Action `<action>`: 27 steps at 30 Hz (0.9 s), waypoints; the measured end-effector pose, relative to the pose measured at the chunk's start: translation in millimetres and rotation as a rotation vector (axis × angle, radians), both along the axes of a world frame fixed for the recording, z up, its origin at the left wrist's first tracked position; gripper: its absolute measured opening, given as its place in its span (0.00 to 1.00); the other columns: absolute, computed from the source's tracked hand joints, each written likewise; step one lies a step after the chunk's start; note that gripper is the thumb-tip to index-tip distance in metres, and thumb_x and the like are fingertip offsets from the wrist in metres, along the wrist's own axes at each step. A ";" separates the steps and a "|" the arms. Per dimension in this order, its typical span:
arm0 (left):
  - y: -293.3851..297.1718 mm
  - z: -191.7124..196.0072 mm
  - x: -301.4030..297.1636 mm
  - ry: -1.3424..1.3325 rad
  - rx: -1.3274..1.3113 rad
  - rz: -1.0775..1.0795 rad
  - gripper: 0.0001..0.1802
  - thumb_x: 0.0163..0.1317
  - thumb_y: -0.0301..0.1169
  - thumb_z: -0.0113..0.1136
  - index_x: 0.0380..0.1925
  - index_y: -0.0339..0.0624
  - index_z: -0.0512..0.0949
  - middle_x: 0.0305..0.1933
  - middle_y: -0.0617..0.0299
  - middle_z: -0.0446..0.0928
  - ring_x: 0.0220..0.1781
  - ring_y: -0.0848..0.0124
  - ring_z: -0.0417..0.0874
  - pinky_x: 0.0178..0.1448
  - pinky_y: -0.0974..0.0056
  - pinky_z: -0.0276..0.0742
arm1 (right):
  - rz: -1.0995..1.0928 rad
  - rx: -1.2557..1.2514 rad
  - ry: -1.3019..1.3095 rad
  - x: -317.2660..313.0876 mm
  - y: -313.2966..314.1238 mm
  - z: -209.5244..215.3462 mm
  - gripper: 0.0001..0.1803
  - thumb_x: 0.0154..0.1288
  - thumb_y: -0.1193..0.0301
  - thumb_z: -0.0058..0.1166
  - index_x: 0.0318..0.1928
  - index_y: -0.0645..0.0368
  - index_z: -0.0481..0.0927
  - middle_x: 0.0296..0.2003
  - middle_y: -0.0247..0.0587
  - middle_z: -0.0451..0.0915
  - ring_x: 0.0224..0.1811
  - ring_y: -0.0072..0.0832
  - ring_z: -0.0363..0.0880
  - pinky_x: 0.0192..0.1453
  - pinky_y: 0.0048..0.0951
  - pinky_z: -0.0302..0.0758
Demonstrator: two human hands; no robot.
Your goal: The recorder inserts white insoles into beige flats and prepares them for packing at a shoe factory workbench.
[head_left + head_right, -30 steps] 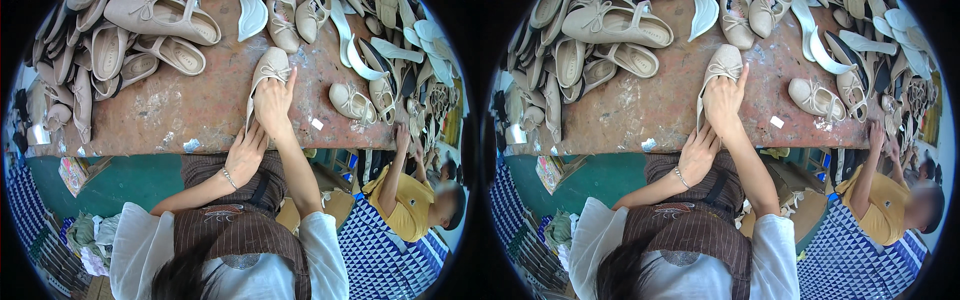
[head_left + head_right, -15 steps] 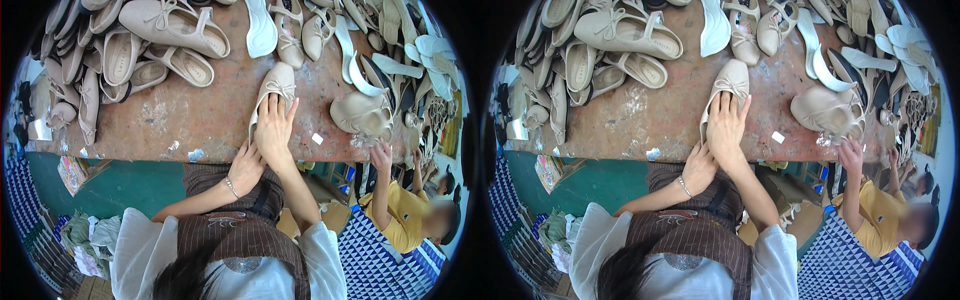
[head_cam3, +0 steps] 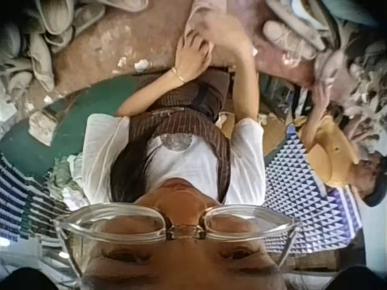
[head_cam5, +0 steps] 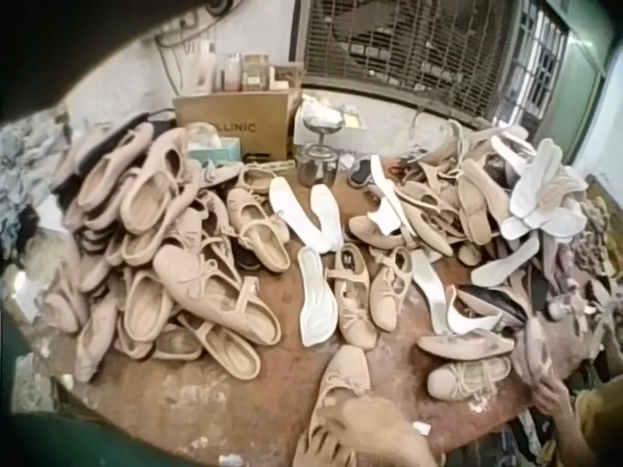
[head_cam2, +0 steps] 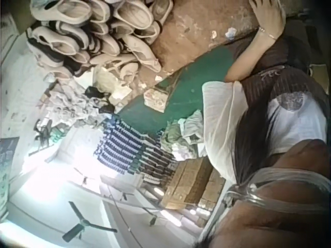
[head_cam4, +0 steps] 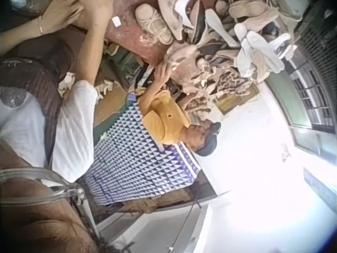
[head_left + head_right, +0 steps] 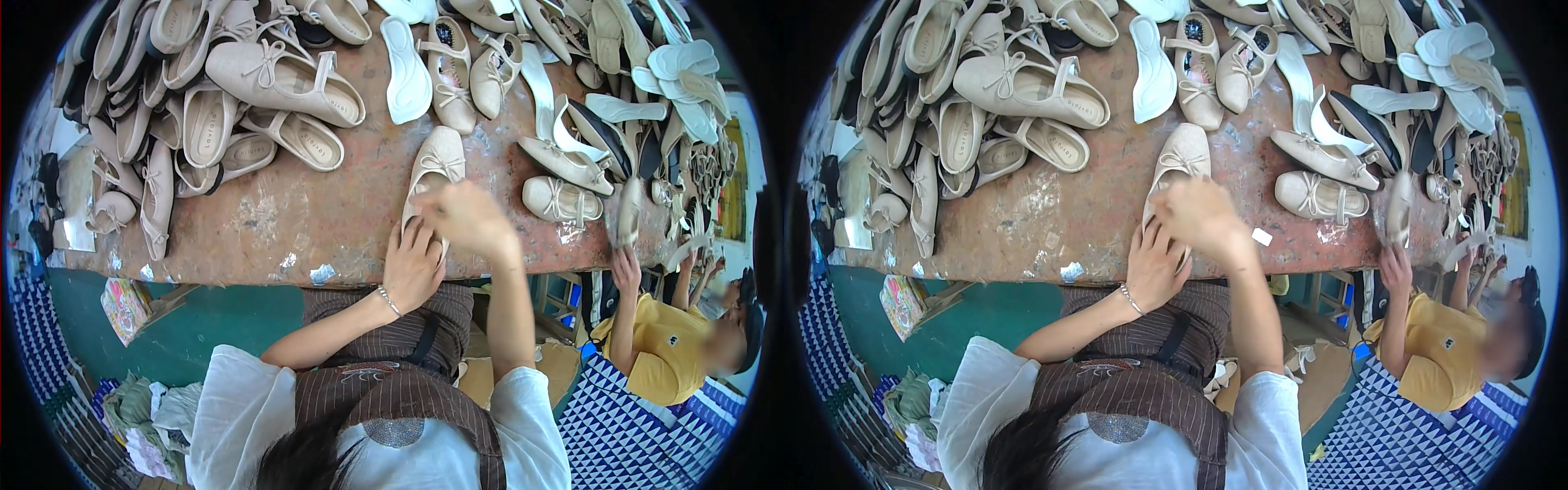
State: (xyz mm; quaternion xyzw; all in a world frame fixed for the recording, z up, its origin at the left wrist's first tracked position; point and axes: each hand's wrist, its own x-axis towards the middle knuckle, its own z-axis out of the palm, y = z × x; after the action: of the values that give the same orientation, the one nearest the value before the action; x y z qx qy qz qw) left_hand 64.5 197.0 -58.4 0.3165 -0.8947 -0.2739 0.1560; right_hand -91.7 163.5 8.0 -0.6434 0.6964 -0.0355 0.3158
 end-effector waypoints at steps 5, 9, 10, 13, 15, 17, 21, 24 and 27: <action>-50.5 28.5 72.0 0.438 0.596 0.013 0.20 0.54 0.32 0.68 0.46 0.36 0.80 0.53 0.51 0.80 0.57 0.62 0.80 0.60 0.57 0.77 | -0.543 -0.630 -0.236 -48.3 -71.9 20.7 0.13 0.63 0.71 0.53 0.43 0.59 0.87 0.28 0.55 0.83 0.34 0.46 0.86 0.41 0.40 0.79; -140.2 113.6 235.7 0.871 0.597 0.535 0.29 0.46 0.38 0.69 0.47 0.32 0.78 0.47 0.50 0.82 0.49 0.61 0.83 0.56 0.59 0.80 | -0.468 -0.623 0.269 -30.6 -143.0 -36.9 0.08 0.61 0.74 0.50 0.36 0.61 0.82 0.28 0.52 0.83 0.31 0.48 0.85 0.36 0.47 0.80; -168.9 142.6 267.8 0.922 0.434 0.563 0.30 0.48 0.39 0.68 0.49 0.29 0.77 0.50 0.47 0.80 0.51 0.60 0.83 0.58 0.59 0.78 | -0.469 -0.647 0.279 -17.7 -154.8 -53.7 0.09 0.61 0.74 0.49 0.39 0.62 0.81 0.32 0.53 0.83 0.35 0.47 0.85 0.38 0.48 0.80; -264.6 247.0 316.2 0.788 -0.162 0.328 0.30 0.61 0.31 0.61 0.60 0.24 0.69 0.58 0.48 0.76 0.57 0.61 0.81 0.63 0.60 0.75 | -0.349 -0.654 0.555 13.4 -187.1 -89.4 0.15 0.66 0.68 0.47 0.46 0.66 0.78 0.58 0.64 0.74 0.68 0.51 0.67 0.73 0.50 0.56; -320.9 288.2 297.1 0.328 -0.394 0.645 0.17 0.65 0.31 0.60 0.48 0.28 0.77 0.49 0.58 0.81 0.48 0.71 0.81 0.54 0.66 0.75 | -0.345 -0.541 0.631 25.9 -193.2 -98.8 0.21 0.70 0.63 0.42 0.51 0.68 0.75 0.66 0.75 0.63 0.74 0.60 0.55 0.79 0.57 0.38; -354.7 304.3 251.2 -0.240 -0.514 0.757 0.13 0.66 0.34 0.62 0.40 0.34 0.80 0.37 0.62 0.83 0.39 0.73 0.80 0.44 0.65 0.74 | -0.347 -0.527 0.595 32.8 -185.8 -99.1 0.21 0.71 0.63 0.41 0.52 0.68 0.74 0.65 0.77 0.62 0.74 0.64 0.54 0.79 0.57 0.38; -314.8 240.9 129.3 -0.149 -1.254 0.439 0.09 0.63 0.28 0.61 0.41 0.39 0.82 0.46 0.51 0.84 0.49 0.52 0.82 0.57 0.54 0.75 | -0.344 -0.550 0.156 40.7 -139.0 -88.9 0.13 0.66 0.73 0.46 0.49 0.65 0.74 0.60 0.71 0.70 0.68 0.61 0.64 0.70 0.52 0.61; -290.5 156.5 10.9 -0.011 -0.735 -0.087 0.22 0.52 0.16 0.54 0.50 0.38 0.79 0.58 0.49 0.78 0.63 0.52 0.77 0.65 0.52 0.72 | -0.477 -0.527 -0.209 38.0 -82.2 -81.2 0.25 0.53 0.81 0.60 0.54 0.63 0.71 0.44 0.54 0.80 0.49 0.52 0.79 0.50 0.50 0.76; -292.3 73.2 -94.3 -0.109 -0.780 -0.342 0.26 0.60 0.22 0.51 0.61 0.32 0.68 0.68 0.44 0.68 0.73 0.53 0.66 0.74 0.56 0.65 | -0.736 -0.563 -0.688 21.0 -19.7 -70.4 0.26 0.58 0.80 0.61 0.58 0.65 0.71 0.41 0.53 0.84 0.42 0.44 0.85 0.44 0.41 0.79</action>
State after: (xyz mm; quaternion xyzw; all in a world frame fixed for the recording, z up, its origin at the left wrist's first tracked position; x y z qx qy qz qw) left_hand -29.9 -95.3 14.8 0.0951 -0.9778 0.0800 0.1689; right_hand -70.7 143.9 -62.4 -0.3695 0.6955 -0.5342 0.3074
